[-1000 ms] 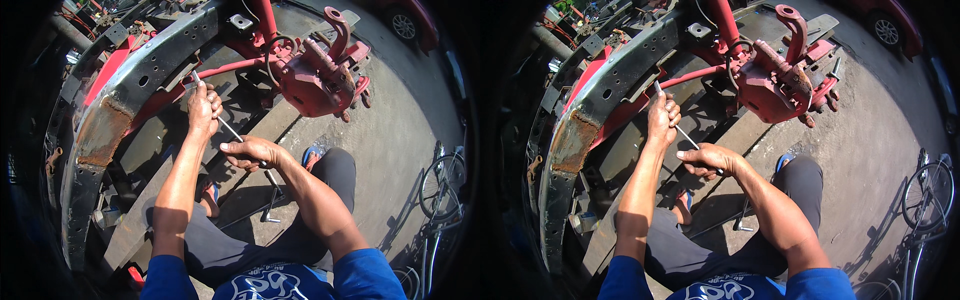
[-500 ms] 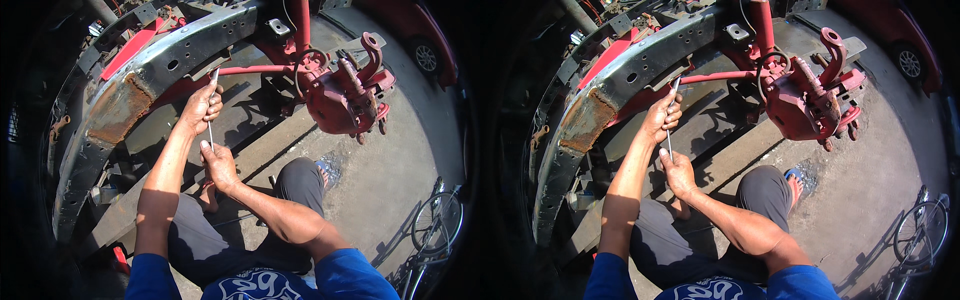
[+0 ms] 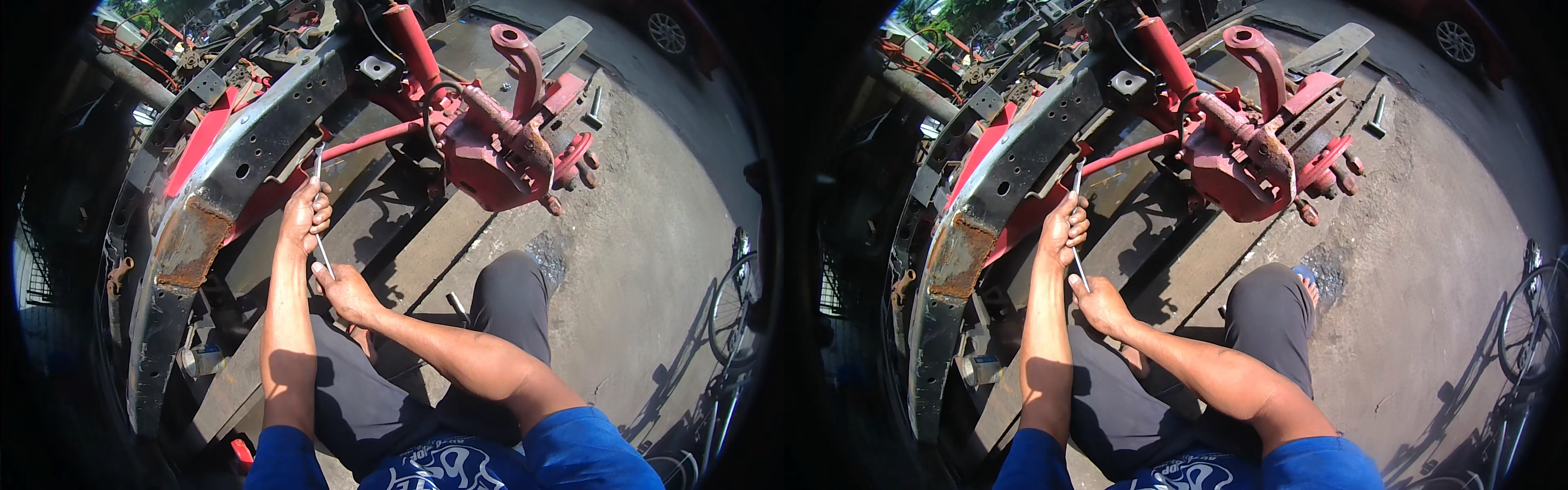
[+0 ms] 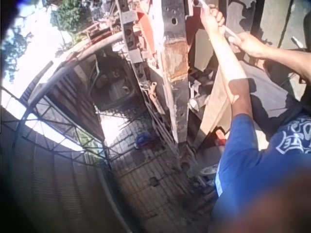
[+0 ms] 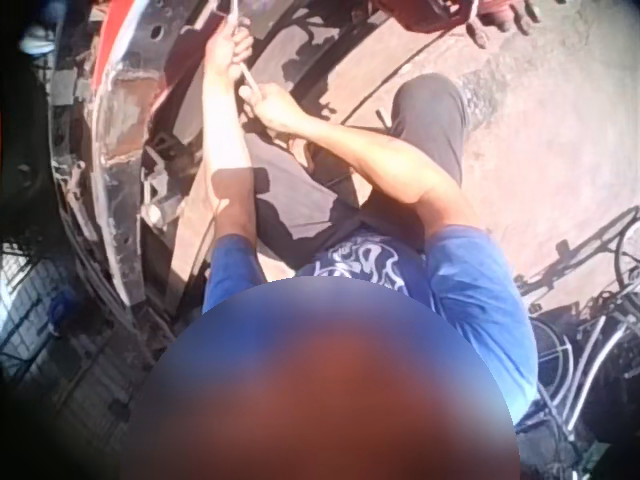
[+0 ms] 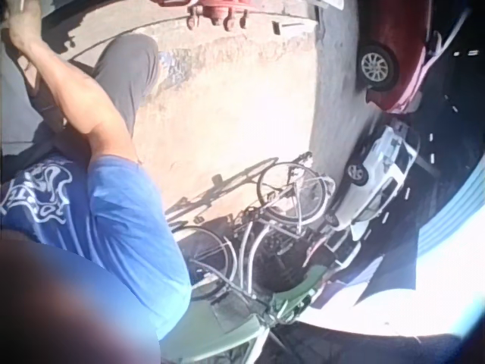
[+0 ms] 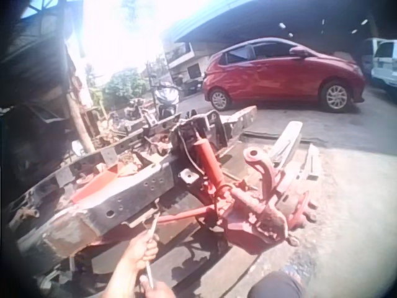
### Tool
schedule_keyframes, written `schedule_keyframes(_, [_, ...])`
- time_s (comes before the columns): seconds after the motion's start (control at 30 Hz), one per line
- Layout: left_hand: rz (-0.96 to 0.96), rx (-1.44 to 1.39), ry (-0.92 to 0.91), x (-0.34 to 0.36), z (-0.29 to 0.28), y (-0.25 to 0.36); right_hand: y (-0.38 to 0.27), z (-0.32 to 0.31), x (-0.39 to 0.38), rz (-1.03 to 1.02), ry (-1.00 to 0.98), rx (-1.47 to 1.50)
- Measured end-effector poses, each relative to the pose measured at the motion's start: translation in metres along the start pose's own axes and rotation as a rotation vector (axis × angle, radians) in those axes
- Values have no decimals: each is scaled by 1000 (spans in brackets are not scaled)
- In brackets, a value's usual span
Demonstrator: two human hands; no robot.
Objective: The person sits on the floor in a workshop and uses a wrench to tighten bolts on a red vehicle frame. They adjust their position and continue working on the frame throughout the clip.
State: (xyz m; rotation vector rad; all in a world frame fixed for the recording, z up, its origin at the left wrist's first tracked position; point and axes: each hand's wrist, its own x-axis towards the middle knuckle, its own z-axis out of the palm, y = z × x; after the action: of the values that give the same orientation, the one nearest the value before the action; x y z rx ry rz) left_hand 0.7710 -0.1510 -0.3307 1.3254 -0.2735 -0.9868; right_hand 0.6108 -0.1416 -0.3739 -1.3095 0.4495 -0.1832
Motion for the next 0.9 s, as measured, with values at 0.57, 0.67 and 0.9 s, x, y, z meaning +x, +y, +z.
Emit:
schedule_keyframes(0.57, [258, -329, 196, 20, 64, -39, -25, -136, -1, 6, -220, -382])
schedule_keyframes(0.67, [311, -380, 219, 28, 76, -44, -28, -154, 7, -6, -226, -516])
schedule_keyframes(0.9, [386, -363, 199, 43, 85, -54, -30, -177, 5, -98, -70, -605])
